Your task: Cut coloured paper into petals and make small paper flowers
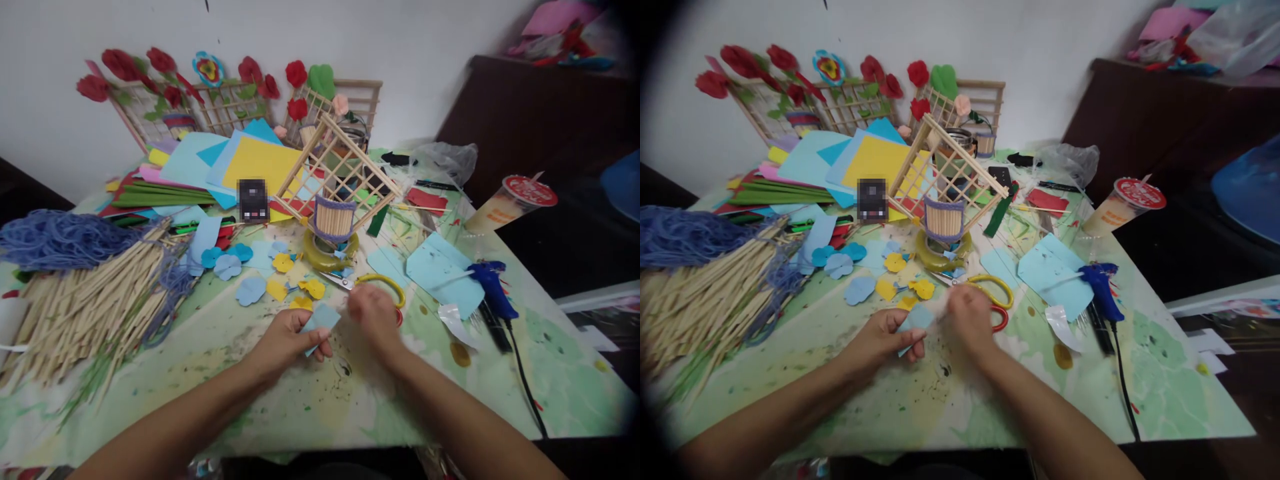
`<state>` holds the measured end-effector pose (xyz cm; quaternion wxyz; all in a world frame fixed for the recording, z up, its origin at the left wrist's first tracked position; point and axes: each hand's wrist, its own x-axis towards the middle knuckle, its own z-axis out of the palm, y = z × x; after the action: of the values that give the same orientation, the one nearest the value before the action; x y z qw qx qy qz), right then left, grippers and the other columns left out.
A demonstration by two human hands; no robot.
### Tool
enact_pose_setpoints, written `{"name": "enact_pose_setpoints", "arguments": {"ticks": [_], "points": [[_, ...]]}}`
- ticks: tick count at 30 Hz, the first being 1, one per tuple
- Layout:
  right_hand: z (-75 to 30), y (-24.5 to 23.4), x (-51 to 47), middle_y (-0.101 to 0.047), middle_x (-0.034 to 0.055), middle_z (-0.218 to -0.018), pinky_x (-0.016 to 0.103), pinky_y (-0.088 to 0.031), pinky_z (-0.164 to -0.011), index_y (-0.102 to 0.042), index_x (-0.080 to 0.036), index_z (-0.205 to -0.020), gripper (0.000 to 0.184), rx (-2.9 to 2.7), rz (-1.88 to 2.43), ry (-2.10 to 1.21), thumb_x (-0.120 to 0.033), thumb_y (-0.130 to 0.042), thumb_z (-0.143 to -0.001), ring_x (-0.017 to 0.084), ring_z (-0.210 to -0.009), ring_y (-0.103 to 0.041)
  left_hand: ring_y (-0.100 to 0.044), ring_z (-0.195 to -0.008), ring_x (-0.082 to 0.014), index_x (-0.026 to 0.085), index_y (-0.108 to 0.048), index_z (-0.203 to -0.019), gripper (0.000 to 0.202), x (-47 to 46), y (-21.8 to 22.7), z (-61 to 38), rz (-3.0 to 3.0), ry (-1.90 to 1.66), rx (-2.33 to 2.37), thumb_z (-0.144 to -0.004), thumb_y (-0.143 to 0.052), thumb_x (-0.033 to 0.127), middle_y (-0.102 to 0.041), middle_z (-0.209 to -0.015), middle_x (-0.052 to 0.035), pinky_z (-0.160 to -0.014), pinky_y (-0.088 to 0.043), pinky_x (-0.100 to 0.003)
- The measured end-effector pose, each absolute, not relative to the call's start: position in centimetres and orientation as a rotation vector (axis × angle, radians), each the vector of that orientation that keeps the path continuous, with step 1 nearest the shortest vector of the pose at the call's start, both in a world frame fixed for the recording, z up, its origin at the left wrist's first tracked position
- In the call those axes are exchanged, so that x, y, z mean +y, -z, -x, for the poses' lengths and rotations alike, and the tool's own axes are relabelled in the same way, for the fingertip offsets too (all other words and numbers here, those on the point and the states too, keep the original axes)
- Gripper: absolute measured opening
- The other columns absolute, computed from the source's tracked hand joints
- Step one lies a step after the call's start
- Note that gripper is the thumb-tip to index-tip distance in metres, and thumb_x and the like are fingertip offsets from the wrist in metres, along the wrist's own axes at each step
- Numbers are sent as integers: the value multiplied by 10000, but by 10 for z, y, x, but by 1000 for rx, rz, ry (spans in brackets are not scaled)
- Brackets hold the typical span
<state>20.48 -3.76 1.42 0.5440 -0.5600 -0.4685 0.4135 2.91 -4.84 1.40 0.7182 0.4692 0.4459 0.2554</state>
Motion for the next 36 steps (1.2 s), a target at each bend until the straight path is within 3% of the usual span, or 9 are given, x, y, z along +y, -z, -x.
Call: {"name": "enact_pose_setpoints", "arguments": {"ticks": [3,6,10,15,20,23,27,30,36], "points": [[-217,-19,-30,-389,-44,-535,229,-298,-484,-371,-210,-557,362,-1037,1310,-660,-416,-428,-849,101,-504,-359,-530,-476,-90,128,-647,-592,271,-49,-13,-27,-1070,-485,998,-706,-675,372,-641,-539,-18,-478,-362,-189],[-210,-16,-38,-412,-36,-540,233,-282,-476,-416,-201,-576,391,-1620,1244,-984,-515,-469,-802,105,-508,-379,-539,-479,-93,129,-656,-606,270,-48,-11,-28,-1090,-486,975,-703,-675,380,-646,-544,-20,-486,-378,-192],[-195,-10,-52,-358,-52,-469,226,-235,-453,-384,-191,-514,409,-1853,1327,-1138,-425,-474,-837,87,-461,-342,-571,-505,-111,130,-648,-637,264,-49,-10,-32,-1088,-480,938,-673,-699,387,-671,-587,-31,-531,-437,-218],[-200,-14,-46,-243,-55,-500,235,-203,-456,-260,-205,-484,470,-1701,1304,-986,-434,-480,-831,82,-474,-263,-536,-458,-91,135,-592,-586,324,-47,-13,-34,-1108,-484,994,-710,-659,427,-645,-543,-25,-481,-406,-202],[-231,-23,-31,-322,-47,-500,252,-251,-467,-356,-221,-527,425,-1241,1391,-794,-486,-509,-821,102,-466,-305,-450,-386,-65,156,-523,-566,336,-39,-10,-26,-1131,-546,1127,-709,-665,426,-564,-445,24,-410,-336,-180],[-242,-26,-26,-265,-55,-501,258,-241,-462,-276,-241,-561,430,-887,1368,-562,-497,-461,-854,111,-453,-272,-442,-400,-66,157,-517,-590,346,-34,-8,-17,-1122,-686,1228,-735,-640,446,-549,-457,26,-415,-340,-183],[-217,-17,-36,-345,-42,-503,252,-262,-468,-369,-212,-527,423,-1168,1397,-739,-471,-540,-815,110,-485,-327,-548,-563,-103,144,-574,-739,328,-34,-12,-18,-1158,-824,1098,-758,-614,469,-633,-645,-18,-548,-439,-221],[-192,-4,-49,-411,-28,-528,244,-305,-497,-457,-188,-554,401,-1433,1345,-862,-442,-469,-864,111,-521,-386,-582,-644,-121,139,-584,-828,353,-39,-13,-26,-1110,-818,992,-710,-667,461,-636,-698,-16,-633,-467,-244],[-194,3,-54,-471,-10,-582,251,-348,-520,-523,-180,-679,360,-1698,1315,-790,-465,-431,-878,129,-552,-434,-527,-542,-94,141,-575,-855,337,-36,-7,-22,-1095,-760,1077,-684,-697,405,-580,-639,15,-535,-437,-223]]}}
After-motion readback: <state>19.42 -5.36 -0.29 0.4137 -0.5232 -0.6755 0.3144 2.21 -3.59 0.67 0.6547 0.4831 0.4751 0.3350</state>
